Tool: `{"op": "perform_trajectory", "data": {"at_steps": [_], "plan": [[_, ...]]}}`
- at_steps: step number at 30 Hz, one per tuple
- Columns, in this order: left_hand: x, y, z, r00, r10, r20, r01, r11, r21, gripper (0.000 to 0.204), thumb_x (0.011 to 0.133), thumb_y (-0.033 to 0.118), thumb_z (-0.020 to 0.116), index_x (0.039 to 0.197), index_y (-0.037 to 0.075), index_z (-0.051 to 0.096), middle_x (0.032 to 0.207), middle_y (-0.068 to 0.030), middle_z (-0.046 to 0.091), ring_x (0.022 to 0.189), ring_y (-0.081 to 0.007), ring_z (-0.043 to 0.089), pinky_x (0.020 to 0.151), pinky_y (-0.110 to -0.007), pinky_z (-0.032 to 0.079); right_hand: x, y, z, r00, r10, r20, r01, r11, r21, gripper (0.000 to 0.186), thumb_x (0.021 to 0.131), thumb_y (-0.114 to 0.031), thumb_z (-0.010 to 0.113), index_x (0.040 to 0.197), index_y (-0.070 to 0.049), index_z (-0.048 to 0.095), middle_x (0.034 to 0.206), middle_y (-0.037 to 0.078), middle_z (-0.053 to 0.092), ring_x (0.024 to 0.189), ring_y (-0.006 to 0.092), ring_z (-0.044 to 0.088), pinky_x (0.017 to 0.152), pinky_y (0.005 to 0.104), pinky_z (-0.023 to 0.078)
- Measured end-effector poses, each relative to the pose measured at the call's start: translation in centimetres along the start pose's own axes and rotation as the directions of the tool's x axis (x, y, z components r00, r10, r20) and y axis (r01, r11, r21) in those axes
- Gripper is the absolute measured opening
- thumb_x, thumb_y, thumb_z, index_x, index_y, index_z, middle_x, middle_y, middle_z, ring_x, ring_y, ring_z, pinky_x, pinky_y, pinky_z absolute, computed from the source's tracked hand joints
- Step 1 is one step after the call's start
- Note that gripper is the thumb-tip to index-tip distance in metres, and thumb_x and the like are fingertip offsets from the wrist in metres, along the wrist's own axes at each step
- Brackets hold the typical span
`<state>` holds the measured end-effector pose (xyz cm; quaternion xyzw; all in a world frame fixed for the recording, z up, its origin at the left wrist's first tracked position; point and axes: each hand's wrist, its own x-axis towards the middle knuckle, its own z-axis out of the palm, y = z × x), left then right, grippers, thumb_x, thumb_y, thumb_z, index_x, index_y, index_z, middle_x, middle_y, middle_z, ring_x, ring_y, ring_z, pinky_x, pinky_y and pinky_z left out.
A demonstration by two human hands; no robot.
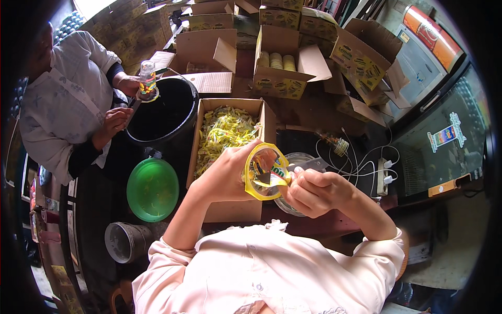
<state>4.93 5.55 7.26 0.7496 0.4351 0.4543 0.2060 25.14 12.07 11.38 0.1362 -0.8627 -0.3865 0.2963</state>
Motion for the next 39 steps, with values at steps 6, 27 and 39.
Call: {"op": "perform_trajectory", "data": {"at_steps": [6, 27, 39], "plan": [[0.5, 0.4, -0.4, 0.998, 0.009, 0.062, -0.003, 0.997, -0.083, 0.067, 0.053, 0.014, 0.076, 0.107, -0.005, 0.043, 0.088, -0.014, 0.059, 0.081, -0.0268, 0.059, 0.077, -0.031, 0.044, -0.1, -0.3, 0.4, 0.999, 0.027, -0.023, -0.026, 0.999, 0.02, 0.011, 0.065, -0.01, 0.055, 0.058, -0.01, 0.046, 0.059, -0.002, 0.043, 0.064, 0.0105, 0.053, 0.079, 0.0233, 0.039], [0.4, -0.2, 0.1, 0.995, 0.096, -0.031, -0.098, 0.993, -0.07, 0.07, 0.051, 0.011, 0.077, 0.11, -0.005, 0.042, 0.095, -0.0166, 0.058, 0.088, -0.0287, 0.059, 0.078, -0.033, 0.046, 0.0, -0.2, -0.6, 0.994, 0.112, -0.013, -0.111, 0.99, 0.092, 0.017, 0.075, -0.005, 0.052, 0.074, -0.012, 0.037, 0.058, -0.003, 0.053, 0.06, 0.0083, 0.051, 0.074, 0.0202, 0.036], [0.5, 0.7, -0.4, 1.0, 0.015, -0.027, -0.016, 0.999, -0.033, 0.06, 0.05, 0.014, 0.077, 0.101, -0.001, 0.049, 0.09, -0.0124, 0.06, 0.083, -0.0247, 0.06, 0.075, -0.031, 0.046, -0.6, 0.1, -1.8, 0.994, 0.095, 0.058, -0.101, 0.989, 0.111, 0.013, 0.079, -0.007, 0.046, 0.073, -0.01, 0.035, 0.068, 0.005, 0.061, 0.064, 0.0114, 0.061, 0.065, 0.0219, 0.033]]}}
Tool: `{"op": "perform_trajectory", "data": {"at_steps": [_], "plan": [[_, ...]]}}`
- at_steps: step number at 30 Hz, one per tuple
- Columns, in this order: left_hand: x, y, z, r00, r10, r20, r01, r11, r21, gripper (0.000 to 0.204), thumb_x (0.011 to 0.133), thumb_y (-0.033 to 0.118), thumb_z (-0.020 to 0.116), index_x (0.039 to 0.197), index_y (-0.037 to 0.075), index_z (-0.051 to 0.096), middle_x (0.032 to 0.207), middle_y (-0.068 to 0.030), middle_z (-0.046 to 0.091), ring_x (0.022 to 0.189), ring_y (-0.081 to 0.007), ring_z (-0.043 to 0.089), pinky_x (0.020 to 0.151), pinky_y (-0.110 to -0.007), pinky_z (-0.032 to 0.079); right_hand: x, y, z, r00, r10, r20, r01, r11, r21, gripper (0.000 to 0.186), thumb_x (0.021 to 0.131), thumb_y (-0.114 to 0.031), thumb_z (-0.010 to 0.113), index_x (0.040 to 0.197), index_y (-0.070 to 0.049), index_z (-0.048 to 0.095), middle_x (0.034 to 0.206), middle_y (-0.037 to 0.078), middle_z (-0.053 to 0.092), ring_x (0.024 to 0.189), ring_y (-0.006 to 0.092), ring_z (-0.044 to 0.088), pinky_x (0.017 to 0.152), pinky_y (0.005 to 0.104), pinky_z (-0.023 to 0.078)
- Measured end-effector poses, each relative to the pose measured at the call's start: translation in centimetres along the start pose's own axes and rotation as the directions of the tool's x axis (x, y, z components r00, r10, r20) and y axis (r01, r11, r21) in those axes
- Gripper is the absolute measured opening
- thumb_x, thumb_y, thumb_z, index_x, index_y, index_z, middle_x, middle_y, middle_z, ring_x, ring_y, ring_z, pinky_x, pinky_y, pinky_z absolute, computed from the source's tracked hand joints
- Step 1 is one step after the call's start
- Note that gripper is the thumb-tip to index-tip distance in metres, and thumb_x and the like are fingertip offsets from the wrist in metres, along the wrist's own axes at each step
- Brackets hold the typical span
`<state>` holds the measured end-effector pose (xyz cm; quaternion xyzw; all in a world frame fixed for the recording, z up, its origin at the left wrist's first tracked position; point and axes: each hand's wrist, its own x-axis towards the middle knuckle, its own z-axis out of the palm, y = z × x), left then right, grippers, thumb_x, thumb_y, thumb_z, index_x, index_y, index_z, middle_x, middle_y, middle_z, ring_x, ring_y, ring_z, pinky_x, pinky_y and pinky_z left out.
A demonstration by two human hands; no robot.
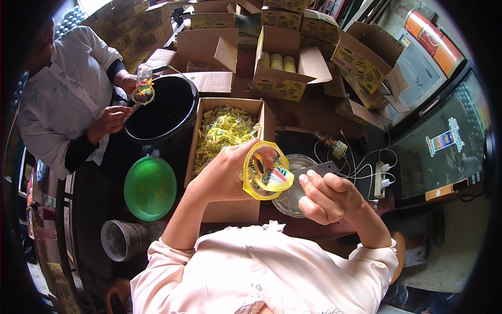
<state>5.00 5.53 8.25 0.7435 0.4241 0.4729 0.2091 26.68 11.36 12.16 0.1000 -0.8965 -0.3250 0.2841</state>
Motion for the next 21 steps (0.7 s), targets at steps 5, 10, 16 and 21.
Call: {"op": "perform_trajectory", "data": {"at_steps": [5, 10, 16, 21], "plan": [[0.1, 0.7, -0.2, 0.998, 0.051, 0.026, -0.051, 0.999, 0.017, 0.065, 0.051, 0.012, 0.077, 0.105, -0.004, 0.044, 0.091, -0.0145, 0.059, 0.084, -0.0274, 0.06, 0.076, -0.032, 0.046, 0.4, 0.0, -0.1, 1.0, -0.007, 0.007, 0.007, 1.0, 0.016, 0.012, 0.078, -0.006, 0.045, 0.073, -0.01, 0.035, 0.07, 0.007, 0.062, 0.064, 0.0126, 0.062, 0.064, 0.0226, 0.032], [0.2, 1.0, 0.0, 0.997, 0.077, 0.023, -0.076, 0.997, -0.012, 0.068, 0.05, 0.012, 0.078, 0.107, -0.005, 0.043, 0.094, -0.0151, 0.058, 0.087, -0.0276, 0.059, 0.078, -0.032, 0.046, 0.8, -0.4, -0.9, 1.0, 0.022, -0.02, -0.021, 0.997, 0.074, 0.011, 0.076, -0.004, 0.047, 0.074, -0.01, 0.037, 0.072, 0.007, 0.062, 0.064, 0.0137, 0.062, 0.066, 0.0234, 0.033], [-0.6, -0.2, 0.2, 0.997, 0.039, -0.062, -0.034, 0.997, 0.068, 0.076, 0.045, 0.02, 0.08, 0.108, -0.004, 0.046, 0.094, -0.0142, 0.06, 0.085, -0.0245, 0.06, 0.08, -0.031, 0.044, 1.5, -0.7, -1.6, 0.983, 0.183, -0.028, -0.174, 0.966, 0.191, 0.016, 0.073, -0.003, 0.055, 0.07, -0.01, 0.041, 0.061, 0.0, 0.055, 0.057, 0.008, 0.054, 0.069, 0.0217, 0.036], [-0.4, 0.4, -0.1, 0.994, 0.066, -0.087, -0.061, 0.997, 0.053, 0.073, 0.044, 0.02, 0.079, 0.105, -0.004, 0.048, 0.093, -0.0141, 0.06, 0.085, -0.0244, 0.06, 0.08, -0.031, 0.044, 1.2, -0.3, -1.6, 0.962, 0.273, 0.006, -0.267, 0.937, 0.226, 0.014, 0.073, -0.003, 0.055, 0.07, -0.01, 0.043, 0.062, 0.001, 0.056, 0.056, 0.0082, 0.054, 0.069, 0.0229, 0.038]]}}
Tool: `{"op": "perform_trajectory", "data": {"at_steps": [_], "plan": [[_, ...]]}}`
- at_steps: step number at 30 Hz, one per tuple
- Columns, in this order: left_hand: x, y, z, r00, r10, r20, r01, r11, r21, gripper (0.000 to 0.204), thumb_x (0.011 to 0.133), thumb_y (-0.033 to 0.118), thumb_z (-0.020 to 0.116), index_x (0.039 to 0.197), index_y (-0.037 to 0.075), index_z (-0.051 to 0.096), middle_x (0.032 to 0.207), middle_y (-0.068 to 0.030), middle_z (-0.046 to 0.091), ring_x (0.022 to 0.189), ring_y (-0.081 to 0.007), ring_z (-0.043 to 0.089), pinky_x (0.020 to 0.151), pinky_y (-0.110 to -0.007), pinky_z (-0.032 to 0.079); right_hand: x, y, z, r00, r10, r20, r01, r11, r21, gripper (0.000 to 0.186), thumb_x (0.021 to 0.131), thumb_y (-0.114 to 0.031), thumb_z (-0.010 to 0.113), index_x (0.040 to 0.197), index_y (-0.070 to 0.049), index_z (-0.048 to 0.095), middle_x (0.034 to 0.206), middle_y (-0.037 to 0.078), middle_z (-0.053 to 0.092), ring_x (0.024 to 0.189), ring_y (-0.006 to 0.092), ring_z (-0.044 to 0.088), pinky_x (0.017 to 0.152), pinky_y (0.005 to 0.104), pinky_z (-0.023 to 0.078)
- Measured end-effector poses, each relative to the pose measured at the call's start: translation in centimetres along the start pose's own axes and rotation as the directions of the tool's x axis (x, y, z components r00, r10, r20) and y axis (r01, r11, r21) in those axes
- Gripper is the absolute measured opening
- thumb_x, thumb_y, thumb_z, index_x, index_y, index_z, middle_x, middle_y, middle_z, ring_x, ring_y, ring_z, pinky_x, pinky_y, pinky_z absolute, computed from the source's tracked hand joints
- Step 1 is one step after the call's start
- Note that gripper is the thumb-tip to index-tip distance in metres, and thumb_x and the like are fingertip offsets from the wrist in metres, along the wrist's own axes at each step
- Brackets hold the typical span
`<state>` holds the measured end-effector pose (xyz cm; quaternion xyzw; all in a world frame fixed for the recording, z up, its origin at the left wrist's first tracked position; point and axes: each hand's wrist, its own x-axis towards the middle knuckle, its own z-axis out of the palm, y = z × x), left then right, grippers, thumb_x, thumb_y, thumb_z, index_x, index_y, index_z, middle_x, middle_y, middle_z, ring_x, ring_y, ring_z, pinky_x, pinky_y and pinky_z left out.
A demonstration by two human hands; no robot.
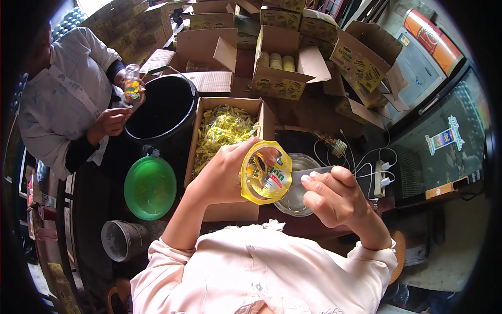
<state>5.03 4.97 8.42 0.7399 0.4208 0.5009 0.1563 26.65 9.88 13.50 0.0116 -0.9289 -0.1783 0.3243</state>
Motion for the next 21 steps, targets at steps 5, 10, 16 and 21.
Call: {"op": "perform_trajectory", "data": {"at_steps": [5, 10, 16, 21], "plan": [[0.1, 0.1, 0.0, 0.992, 0.078, 0.096, -0.077, 0.997, -0.01, 0.083, 0.047, 0.017, 0.08, 0.115, -0.003, 0.038, 0.096, -0.0169, 0.058, 0.086, -0.0306, 0.059, 0.076, -0.035, 0.046, 0.3, 0.4, -0.1, 0.987, -0.163, -0.002, 0.16, 0.97, -0.183, 0.016, 0.071, -0.001, 0.055, 0.07, -0.009, 0.042, 0.059, -0.001, 0.055, 0.056, 0.0082, 0.054, 0.068, 0.0218, 0.036], [-0.3, -0.5, 0.2, 0.992, 0.016, 0.122, -0.013, 1.0, -0.025, 0.086, 0.046, 0.019, 0.081, 0.117, -0.004, 0.038, 0.096, -0.0166, 0.058, 0.086, -0.0301, 0.059, 0.078, -0.035, 0.045, 0.4, 0.3, -0.1, 0.99, -0.14, -0.007, 0.137, 0.978, -0.155, 0.016, 0.071, 0.0, 0.054, 0.071, -0.009, 0.041, 0.058, -0.001, 0.054, 0.056, 0.0084, 0.053, 0.069, 0.0208, 0.035], [0.3, 0.3, 0.1, 0.989, -0.02, 0.15, 0.032, 0.996, -0.078, 0.083, 0.046, 0.019, 0.08, 0.116, -0.004, 0.039, 0.095, -0.0157, 0.058, 0.086, -0.0295, 0.059, 0.077, -0.034, 0.045, 0.3, 0.4, 0.1, 0.988, -0.155, -0.006, 0.152, 0.975, -0.161, 0.013, 0.072, -0.002, 0.052, 0.071, -0.009, 0.041, 0.056, 0.0, 0.053, 0.055, 0.0098, 0.053, 0.071, 0.021, 0.035], [0.0, -0.2, 0.1, 0.989, -0.019, 0.15, 0.029, 0.998, -0.06, 0.076, 0.047, 0.018, 0.079, 0.112, -0.002, 0.043, 0.096, -0.0144, 0.057, 0.085, -0.0286, 0.059, 0.076, -0.034, 0.045, 0.1, 0.4, 0.1, 0.986, -0.161, 0.042, 0.165, 0.975, -0.148, 0.014, 0.074, -0.005, 0.053, 0.071, -0.01, 0.04, 0.065, 0.008, 0.061, 0.061, 0.0143, 0.062, 0.066, 0.0228, 0.033]]}}
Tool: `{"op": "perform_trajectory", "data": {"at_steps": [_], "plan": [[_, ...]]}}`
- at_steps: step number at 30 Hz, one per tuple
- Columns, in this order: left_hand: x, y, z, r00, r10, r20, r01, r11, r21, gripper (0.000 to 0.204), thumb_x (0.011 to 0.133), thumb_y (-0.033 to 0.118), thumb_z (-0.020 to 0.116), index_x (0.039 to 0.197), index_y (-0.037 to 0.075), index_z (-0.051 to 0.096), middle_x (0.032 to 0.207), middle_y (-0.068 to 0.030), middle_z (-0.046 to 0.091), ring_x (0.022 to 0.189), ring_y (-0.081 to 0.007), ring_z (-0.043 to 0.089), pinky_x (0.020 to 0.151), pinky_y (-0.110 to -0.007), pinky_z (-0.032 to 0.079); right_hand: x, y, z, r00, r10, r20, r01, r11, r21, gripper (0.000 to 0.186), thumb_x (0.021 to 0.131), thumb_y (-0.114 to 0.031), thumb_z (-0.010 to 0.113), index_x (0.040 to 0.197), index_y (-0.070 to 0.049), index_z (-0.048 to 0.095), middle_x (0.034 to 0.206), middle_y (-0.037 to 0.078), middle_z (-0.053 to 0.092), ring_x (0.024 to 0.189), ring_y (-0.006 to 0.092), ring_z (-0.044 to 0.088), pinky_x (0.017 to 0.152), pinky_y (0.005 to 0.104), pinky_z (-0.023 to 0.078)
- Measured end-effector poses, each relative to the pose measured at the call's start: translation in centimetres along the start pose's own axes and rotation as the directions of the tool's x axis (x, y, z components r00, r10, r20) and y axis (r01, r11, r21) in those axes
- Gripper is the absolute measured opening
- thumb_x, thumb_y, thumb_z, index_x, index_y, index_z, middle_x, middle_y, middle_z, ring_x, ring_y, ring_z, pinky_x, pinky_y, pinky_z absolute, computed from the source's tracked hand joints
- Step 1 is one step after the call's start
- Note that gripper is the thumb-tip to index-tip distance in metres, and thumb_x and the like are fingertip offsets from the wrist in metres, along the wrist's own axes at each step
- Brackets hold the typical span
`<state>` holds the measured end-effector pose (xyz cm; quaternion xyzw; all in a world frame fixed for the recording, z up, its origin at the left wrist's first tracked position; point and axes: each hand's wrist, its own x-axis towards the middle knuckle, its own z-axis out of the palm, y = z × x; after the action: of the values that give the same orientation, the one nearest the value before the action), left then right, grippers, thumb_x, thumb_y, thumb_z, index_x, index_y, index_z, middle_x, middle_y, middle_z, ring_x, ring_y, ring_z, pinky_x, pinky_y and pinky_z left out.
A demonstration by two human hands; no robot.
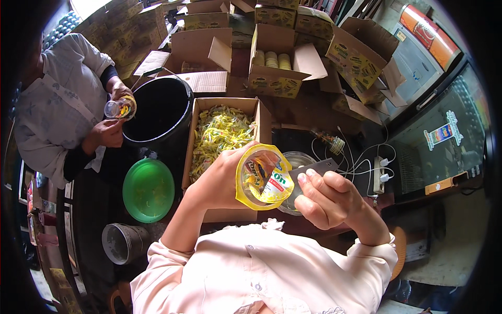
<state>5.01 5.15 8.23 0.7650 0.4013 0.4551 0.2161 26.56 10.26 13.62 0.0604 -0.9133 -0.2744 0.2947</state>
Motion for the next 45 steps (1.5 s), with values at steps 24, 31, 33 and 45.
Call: {"op": "perform_trajectory", "data": {"at_steps": [24, 31, 33, 45], "plan": [[-0.8, 0.4, -0.2, 0.997, -0.065, 0.032, 0.066, 0.998, -0.025, 0.074, 0.047, 0.025, 0.081, 0.108, 0.001, 0.048, 0.098, -0.0115, 0.058, 0.089, -0.0258, 0.057, 0.079, -0.034, 0.043, 1.1, -0.1, 0.7, 0.992, 0.007, -0.128, -0.013, 0.999, -0.05, 0.008, 0.077, -0.006, 0.051, 0.075, -0.006, 0.043, 0.058, 0.002, 0.057, 0.056, 0.0091, 0.056, 0.069, 0.0207, 0.036], [-0.1, 1.4, -0.2, 0.992, -0.057, 0.117, 0.073, 0.988, -0.138, 0.067, 0.048, 0.022, 0.079, 0.105, 0.001, 0.05, 0.093, -0.0114, 0.059, 0.085, -0.0251, 0.058, 0.077, -0.032, 0.045, 0.5, -0.7, 1.0, 0.998, 0.011, -0.058, -0.009, 1.0, 0.022, 0.017, 0.077, -0.012, 0.058, 0.076, -0.009, 0.041, 0.07, 0.009, 0.063, 0.065, 0.0146, 0.063, 0.063, 0.023, 0.031], [-0.1, 1.3, -0.2, 0.99, -0.056, 0.132, 0.082, 0.977, -0.196, 0.067, 0.048, 0.021, 0.079, 0.105, 0.001, 0.05, 0.092, -0.0115, 0.059, 0.084, -0.0248, 0.059, 0.076, -0.031, 0.045, 0.5, -0.8, 1.1, 0.998, 0.007, -0.063, -0.006, 1.0, 0.019, 0.017, 0.077, -0.011, 0.058, 0.077, -0.009, 0.041, 0.068, 0.007, 0.062, 0.065, 0.0141, 0.063, 0.063, 0.0229, 0.031], [0.2, 0.5, 0.0, 0.953, 0.009, 0.303, 0.14, 0.875, -0.464, 0.07, 0.048, 0.019, 0.079, 0.107, -0.003, 0.048, 0.09, -0.0094, 0.059, 0.079, -0.0154, 0.057, 0.075, -0.027, 0.045, -0.1, -0.7, 1.4, 0.994, -0.053, -0.091, 0.057, 0.998, 0.036, 0.02, 0.075, -0.008, 0.059, 0.08, -0.009, 0.04, 0.066, 0.005, 0.062, 0.065, 0.0132, 0.063, 0.066, 0.0215, 0.031]]}}
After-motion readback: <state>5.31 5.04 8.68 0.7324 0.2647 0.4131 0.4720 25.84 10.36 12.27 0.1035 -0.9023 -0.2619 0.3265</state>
